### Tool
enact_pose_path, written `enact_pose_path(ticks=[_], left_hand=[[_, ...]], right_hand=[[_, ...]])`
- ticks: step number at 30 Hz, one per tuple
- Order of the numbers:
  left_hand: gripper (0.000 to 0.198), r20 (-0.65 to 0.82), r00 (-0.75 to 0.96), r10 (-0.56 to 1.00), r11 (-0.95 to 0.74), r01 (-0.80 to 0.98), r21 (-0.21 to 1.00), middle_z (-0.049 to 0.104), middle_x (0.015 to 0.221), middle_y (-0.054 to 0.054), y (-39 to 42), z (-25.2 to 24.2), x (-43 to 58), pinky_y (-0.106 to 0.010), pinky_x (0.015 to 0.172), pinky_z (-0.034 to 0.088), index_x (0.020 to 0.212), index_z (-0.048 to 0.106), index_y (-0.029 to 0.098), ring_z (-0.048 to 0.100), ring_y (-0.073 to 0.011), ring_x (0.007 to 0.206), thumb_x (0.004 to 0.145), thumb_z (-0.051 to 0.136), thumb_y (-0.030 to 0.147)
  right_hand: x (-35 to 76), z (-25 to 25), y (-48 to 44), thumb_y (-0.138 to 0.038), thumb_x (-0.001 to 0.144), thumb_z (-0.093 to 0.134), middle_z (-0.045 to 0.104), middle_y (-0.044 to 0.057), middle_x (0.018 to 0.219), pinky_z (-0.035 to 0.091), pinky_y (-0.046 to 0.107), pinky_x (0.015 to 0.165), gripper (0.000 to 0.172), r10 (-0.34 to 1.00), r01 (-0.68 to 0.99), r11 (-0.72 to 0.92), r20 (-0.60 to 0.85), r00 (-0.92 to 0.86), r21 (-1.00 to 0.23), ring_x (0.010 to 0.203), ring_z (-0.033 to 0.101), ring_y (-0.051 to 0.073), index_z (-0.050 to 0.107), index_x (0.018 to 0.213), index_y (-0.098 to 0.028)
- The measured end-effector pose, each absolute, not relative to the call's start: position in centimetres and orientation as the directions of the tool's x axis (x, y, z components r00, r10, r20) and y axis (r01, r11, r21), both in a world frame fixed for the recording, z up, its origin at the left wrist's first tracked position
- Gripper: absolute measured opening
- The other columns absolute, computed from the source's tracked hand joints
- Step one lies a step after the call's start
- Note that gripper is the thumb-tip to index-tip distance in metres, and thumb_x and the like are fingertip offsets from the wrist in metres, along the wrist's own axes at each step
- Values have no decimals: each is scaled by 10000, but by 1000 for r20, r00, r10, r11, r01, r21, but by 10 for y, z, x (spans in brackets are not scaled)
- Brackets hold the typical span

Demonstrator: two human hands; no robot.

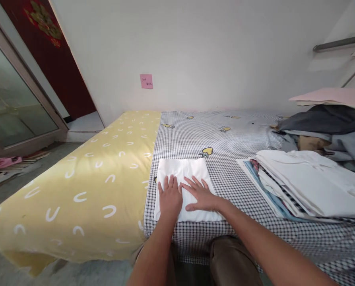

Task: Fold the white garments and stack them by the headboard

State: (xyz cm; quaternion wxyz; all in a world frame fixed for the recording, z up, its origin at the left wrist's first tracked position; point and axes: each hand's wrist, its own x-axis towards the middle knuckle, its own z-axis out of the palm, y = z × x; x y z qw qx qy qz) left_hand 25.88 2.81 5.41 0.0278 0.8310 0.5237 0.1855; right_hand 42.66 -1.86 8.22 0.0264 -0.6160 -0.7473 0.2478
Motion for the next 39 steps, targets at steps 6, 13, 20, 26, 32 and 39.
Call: enact_pose_path(ticks=[6,13,20,26,32,39], left_hand=[[548,125,413,902,-432,864,259,354,1621,-37,34,64,257,-611,1244,180,1501,430,237,248,-276,1528,1027,214,405],[562,-17,619,785,-600,766,231,259,1662,11,77,94,228,-638,1235,142,1519,372,343,176,-240,1550,1020,166,499],[530,20,635,772,-624,752,212,253,1657,51,123,81,231,-652,1229,127,1534,302,418,167,-243,1551,1019,208,499],[526,86,545,834,-549,807,216,282,1653,37,143,61,252,-703,1203,143,1518,342,425,175,-294,1548,1007,253,507],[539,62,521,851,-519,818,250,249,1664,42,143,60,254,-682,1216,101,1525,340,406,151,-296,1553,1002,259,506],[518,93,526,845,-530,802,276,285,1655,5,121,63,231,-584,1233,203,1500,411,367,210,-263,1541,1002,316,472]], right_hand=[[423,76,-19,-899,698,531,-54,1,1701,-155,610,1182,1142,953,924,111,-224,-203,-366,1535,-158,354,117,1613,-355],[425,60,-21,-860,770,494,-13,-2,1706,-120,633,1186,1028,970,914,167,-102,-219,-370,1542,-102,370,90,1601,-408],[426,58,-21,-847,780,506,28,9,1703,-101,650,1191,999,972,898,175,-76,-224,-405,1545,-55,383,145,1599,-402],[428,57,-21,-832,776,534,38,11,1701,-74,674,1190,992,971,894,174,-82,-226,-413,1544,-33,395,170,1595,-408],[425,65,-20,-838,779,522,46,19,1701,-71,668,1192,988,970,893,155,-105,-217,-422,1545,-35,390,181,1595,-400],[423,69,-19,-872,772,479,57,17,1704,-87,629,1202,996,974,908,142,-106,-199,-395,1551,-49,357,199,1595,-386]])
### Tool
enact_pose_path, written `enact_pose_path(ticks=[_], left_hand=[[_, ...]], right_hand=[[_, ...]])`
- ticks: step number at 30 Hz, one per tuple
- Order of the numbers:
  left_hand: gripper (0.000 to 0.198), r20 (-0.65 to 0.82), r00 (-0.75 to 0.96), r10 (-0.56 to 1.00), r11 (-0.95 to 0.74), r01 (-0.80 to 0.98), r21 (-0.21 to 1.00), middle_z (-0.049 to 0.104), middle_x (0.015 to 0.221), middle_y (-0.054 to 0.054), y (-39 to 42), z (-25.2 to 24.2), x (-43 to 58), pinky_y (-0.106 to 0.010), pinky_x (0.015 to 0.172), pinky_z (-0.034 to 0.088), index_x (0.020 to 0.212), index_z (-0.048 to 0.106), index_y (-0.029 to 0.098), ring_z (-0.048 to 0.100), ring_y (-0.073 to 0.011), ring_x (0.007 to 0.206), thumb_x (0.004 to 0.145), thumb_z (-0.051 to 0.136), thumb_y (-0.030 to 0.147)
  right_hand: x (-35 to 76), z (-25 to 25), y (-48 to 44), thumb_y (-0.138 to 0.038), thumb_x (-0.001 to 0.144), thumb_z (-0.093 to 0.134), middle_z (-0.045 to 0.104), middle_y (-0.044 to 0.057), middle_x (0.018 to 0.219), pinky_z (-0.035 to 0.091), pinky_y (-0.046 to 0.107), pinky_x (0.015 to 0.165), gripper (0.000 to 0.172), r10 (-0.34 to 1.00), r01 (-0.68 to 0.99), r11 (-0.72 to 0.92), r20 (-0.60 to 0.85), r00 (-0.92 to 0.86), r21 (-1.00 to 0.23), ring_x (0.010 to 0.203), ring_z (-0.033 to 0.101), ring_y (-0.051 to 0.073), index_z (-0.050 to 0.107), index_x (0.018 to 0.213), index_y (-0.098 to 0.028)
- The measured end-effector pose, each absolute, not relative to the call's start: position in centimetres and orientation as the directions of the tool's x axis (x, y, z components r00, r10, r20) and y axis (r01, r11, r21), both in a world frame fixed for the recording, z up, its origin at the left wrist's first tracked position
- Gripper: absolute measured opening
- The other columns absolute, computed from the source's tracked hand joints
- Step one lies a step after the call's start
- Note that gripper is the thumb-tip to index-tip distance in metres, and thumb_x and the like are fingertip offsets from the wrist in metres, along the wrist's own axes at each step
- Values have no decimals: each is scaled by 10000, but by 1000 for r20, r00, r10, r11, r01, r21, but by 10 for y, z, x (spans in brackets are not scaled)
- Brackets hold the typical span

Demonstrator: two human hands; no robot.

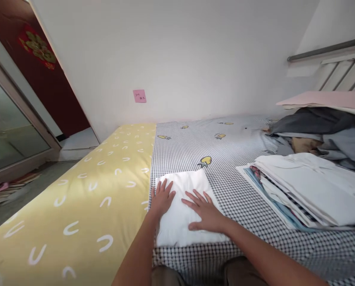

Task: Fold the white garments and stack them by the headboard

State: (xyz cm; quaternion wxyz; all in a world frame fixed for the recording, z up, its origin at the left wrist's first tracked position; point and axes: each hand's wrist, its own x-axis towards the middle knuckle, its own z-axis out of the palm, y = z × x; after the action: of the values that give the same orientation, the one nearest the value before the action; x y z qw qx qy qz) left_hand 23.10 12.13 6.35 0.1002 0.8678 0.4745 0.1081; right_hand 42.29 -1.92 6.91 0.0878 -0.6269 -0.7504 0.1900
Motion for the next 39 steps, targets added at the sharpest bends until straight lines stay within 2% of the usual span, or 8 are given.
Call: enact_pose_path(ticks=[4,13,17,19,23,33,37,39], left_hand=[[471,162,543,824,-566,776,278,367,1625,-19,99,59,204,-499,1235,253,1455,482,348,291,-214,1515,1005,348,372],[463,206,494,845,-531,823,202,435,1585,-77,69,72,168,-467,1204,318,1420,527,278,404,-199,1452,1005,328,334],[508,239,274,932,-317,934,166,466,1558,-123,73,71,146,-539,1214,265,1432,515,229,396,-253,1455,1013,262,368],[531,265,221,939,-259,959,119,444,1573,-121,72,65,141,-575,1213,242,1457,488,222,359,-288,1475,1010,253,385],[552,309,180,934,-207,977,57,435,1581,-112,67,57,145,-607,1203,232,1485,455,215,346,-325,1476,998,251,375],[561,316,138,939,-152,988,20,438,1574,-133,60,62,152,-614,1191,253,1492,455,190,360,-362,1466,987,276,357],[559,331,142,933,-152,988,5,447,1562,-149,59,60,152,-623,1186,255,1480,473,172,376,-372,1456,984,281,344],[559,335,147,931,-158,987,6,458,1554,-157,58,60,152,-627,1182,258,1477,477,161,383,-378,1451,982,282,336]], right_hand=[[421,70,-21,-881,777,452,65,9,1704,-83,605,1210,988,976,913,132,-110,-188,-385,1554,-48,338,200,1595,-388],[422,66,-20,-882,782,436,58,-9,1706,-93,602,1207,974,982,922,125,-86,-168,-368,1553,-43,342,200,1593,-397],[422,69,-20,-895,773,430,43,-14,1706,-104,592,1206,988,979,912,122,-103,-175,-391,1553,-70,334,196,1594,-397],[422,70,-21,-898,773,424,28,-17,1705,-112,583,1206,993,978,907,124,-107,-181,-403,1552,-82,329,185,1596,-398],[423,70,-20,-901,770,422,22,-16,1706,-120,574,1206,1001,977,908,122,-114,-181,-402,1553,-87,318,186,1598,-390],[422,71,-19,-871,784,445,15,-20,1707,-107,594,1205,984,975,923,110,-142,-173,-370,1550,-88,333,171,1599,-392],[422,89,-16,-848,767,509,-25,-4,1704,-97,609,1202,1024,953,920,101,-227,-198,-380,1545,-120,340,163,1604,-371],[418,103,-18,-782,770,579,-39,8,1701,-74,617,1203,1021,938,923,85,-283,-201,-375,1544,-105,354,160,1605,-369]])
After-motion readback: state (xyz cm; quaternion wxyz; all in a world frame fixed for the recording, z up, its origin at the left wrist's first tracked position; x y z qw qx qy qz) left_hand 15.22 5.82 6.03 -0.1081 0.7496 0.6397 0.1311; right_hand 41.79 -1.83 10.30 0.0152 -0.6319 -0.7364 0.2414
